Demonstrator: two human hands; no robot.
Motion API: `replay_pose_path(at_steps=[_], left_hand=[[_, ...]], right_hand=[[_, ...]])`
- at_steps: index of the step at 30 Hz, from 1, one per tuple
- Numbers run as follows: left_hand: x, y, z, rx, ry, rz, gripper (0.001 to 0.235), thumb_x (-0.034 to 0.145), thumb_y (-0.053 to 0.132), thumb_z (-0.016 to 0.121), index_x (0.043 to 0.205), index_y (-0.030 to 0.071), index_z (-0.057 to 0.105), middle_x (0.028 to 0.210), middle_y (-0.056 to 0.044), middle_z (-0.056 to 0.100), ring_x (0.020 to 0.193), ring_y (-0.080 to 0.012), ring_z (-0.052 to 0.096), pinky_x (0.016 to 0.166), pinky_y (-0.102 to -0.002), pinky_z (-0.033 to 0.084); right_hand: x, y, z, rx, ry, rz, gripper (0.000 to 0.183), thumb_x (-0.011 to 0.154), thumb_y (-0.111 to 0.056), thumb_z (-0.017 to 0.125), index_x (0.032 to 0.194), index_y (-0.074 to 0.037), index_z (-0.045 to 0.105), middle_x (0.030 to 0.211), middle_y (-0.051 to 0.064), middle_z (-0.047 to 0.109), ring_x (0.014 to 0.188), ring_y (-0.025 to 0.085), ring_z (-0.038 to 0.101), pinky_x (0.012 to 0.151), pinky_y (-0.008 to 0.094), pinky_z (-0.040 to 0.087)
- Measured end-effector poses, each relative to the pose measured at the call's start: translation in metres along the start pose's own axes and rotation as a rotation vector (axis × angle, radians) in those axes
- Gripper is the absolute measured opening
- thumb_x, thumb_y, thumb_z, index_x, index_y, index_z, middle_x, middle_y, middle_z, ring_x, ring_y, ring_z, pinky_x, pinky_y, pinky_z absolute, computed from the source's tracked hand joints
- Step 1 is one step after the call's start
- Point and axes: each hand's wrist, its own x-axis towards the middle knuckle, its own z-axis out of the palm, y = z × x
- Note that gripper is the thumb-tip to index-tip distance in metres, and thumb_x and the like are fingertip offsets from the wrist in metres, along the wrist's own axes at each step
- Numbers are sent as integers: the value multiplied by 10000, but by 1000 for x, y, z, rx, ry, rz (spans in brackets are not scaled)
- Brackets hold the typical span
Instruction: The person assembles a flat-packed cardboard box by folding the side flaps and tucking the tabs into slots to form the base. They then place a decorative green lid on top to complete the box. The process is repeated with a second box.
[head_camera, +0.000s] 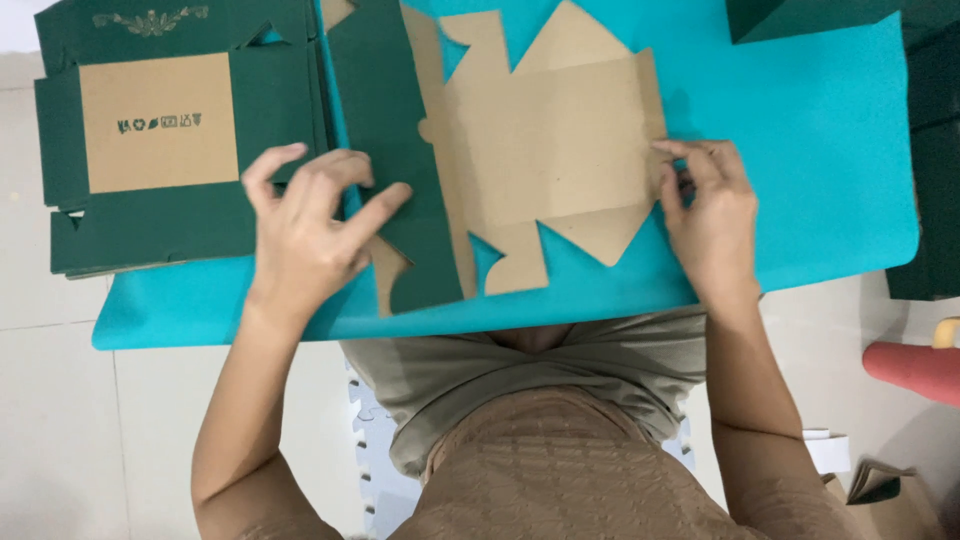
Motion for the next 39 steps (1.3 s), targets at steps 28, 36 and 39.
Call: replay_pose_path(at_steps=[28, 36, 39], left_hand=[[41, 33, 99, -98, -293, 205, 285, 1037, 283, 534, 1247, 106, 610, 1166, -50, 567, 1018, -229, 556, 843, -349, 463], [35, 34, 89, -186, -280, 142, 300, 1035, 218, 562, 1295, 70, 590, 1240, -82, 593, 1074, -238, 585, 933, -373, 465], [33, 36, 91, -145, -279, 146, 302, 1033, 213, 555, 1306, 95, 601, 1270, -74, 601, 1110, -232, 582, 965, -381, 471]], right_hand=[[-11, 45, -9, 130, -281, -233, 414, 978, -273, 658, 1342, -88, 591, 1362, 88, 624, 1283, 278, 550, 1144, 457, 314], [1, 31, 10, 26, -90, -141, 555, 994, -274, 771, 1411, -2, 525, 1146, 58, 691, 1032, 276, 633, 921, 424, 394], [-1, 30, 13, -67, -89, -154, 578, 985, -306, 770, 1424, -11, 538, 1183, 100, 635, 1118, 263, 598, 933, 408, 393]])
